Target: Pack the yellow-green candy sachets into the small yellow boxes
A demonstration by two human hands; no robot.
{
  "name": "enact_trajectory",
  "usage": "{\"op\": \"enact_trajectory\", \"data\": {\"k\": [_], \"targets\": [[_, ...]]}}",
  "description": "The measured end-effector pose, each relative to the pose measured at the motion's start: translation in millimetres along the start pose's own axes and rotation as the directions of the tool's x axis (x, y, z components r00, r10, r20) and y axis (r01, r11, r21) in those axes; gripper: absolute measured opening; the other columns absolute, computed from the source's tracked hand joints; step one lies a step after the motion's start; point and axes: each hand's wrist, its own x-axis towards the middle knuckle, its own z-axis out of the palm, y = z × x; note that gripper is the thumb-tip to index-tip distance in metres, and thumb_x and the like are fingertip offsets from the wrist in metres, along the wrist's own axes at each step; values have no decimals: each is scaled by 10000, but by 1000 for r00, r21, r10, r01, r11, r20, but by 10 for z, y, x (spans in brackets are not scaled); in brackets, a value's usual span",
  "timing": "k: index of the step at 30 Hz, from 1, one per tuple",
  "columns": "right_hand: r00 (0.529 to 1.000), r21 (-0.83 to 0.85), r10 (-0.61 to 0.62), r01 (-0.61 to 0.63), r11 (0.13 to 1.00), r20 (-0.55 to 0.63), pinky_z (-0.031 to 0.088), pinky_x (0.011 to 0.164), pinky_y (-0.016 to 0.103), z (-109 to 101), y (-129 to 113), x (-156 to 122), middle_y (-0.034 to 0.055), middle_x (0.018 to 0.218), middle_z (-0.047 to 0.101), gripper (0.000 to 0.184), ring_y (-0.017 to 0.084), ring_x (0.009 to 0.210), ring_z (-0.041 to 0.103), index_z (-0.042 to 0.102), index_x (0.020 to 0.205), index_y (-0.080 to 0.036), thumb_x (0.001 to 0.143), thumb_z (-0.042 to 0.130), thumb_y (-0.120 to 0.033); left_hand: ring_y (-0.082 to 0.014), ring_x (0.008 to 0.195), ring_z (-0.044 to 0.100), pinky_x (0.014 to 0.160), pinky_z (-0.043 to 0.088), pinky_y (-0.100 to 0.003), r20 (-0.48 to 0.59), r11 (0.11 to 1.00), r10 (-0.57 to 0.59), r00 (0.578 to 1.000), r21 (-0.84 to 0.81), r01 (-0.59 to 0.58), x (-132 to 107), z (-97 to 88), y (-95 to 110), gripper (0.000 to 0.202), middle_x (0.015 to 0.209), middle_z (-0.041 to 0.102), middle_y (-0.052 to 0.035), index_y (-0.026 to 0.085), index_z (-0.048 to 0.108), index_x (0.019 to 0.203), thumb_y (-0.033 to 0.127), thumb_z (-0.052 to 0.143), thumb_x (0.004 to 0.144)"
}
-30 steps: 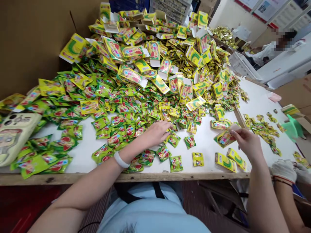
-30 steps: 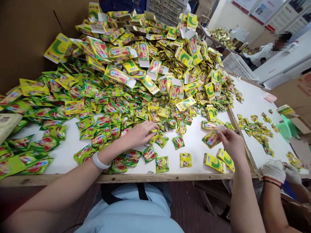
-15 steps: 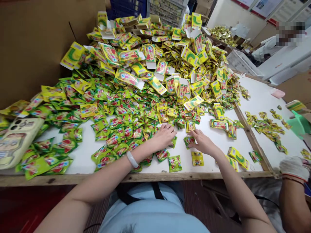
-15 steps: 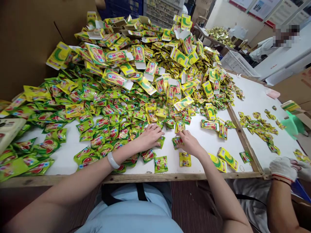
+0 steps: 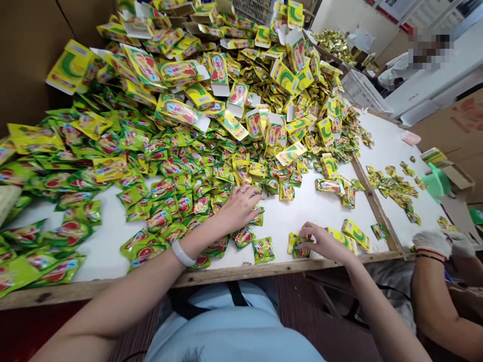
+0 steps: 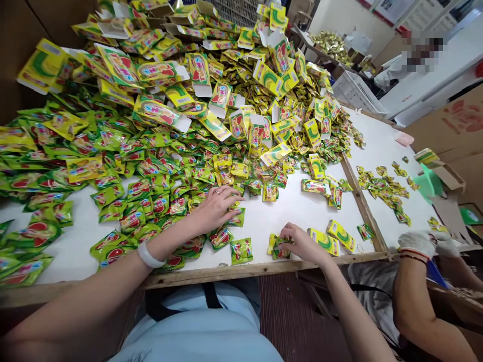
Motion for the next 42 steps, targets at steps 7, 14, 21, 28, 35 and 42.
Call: {"op": "enact_trajectory", "data": {"k": [7,14,21,28,35,42], "targets": [[993,396,18,30,918,-118,418,623,287,-2,-183,181,-15,724,570,326,143,656,485,576,766,-209,817,723,-496,-215,784,651,731,488,-320,269,859,-171,948,-431,277,1,160,351,502,973,704,-83,160,616,1182,533,658,849],[890,726,174,216,653,-422,501,620,272,536,-509,522,-3,823,535,413,143,728,563,580,687,-188,706,813,-529,-163,615,603,557,432,-252,409,695,-226,884,-569,440,-34,292,393,274,775,624,5,179,569,963,437,579,870],[858,712,99,348,609,-504,569,664,313,437,-498,789,52,1066,615,447,180,845,649,585,1138,-242,790,746,-473,-228,736,700,667,521,-321,433,843,-89,897,-447,299,373,-30,248,229,824,666,-35,205,417,1115,354,483,954],[875,290,-16,177,941,-483,478,600,288,16,-150,615,23,738,639,184,177,649,616,585,856,-195,944,553,-353,-236,929,730,835,558,-354,370,981,186,910,-129,-148,1783,-267,30,454,1053,749,-106,185,465,1330,219,610,901],[916,-35,33,-51,998,-399,474,672,316,255,47,436,73,886,700,92,244,798,691,537,848,-213,933,502,-209,-234,1510,275,1243,194,-492,431,621,478,765,450,-642,2547,-212,-397,522,1550,446,-117,199,605,1242,-51,549,788],[834,437,86,196,878,-546,449,505,276,181,137,464,9,659,620,355,154,518,581,495,773,-211,923,525,-532,-260,1410,455,1250,186,-478,279,836,470,837,161,-524,2068,-513,-651,247,1247,686,-110,188,631,1032,128,665,794]]}}
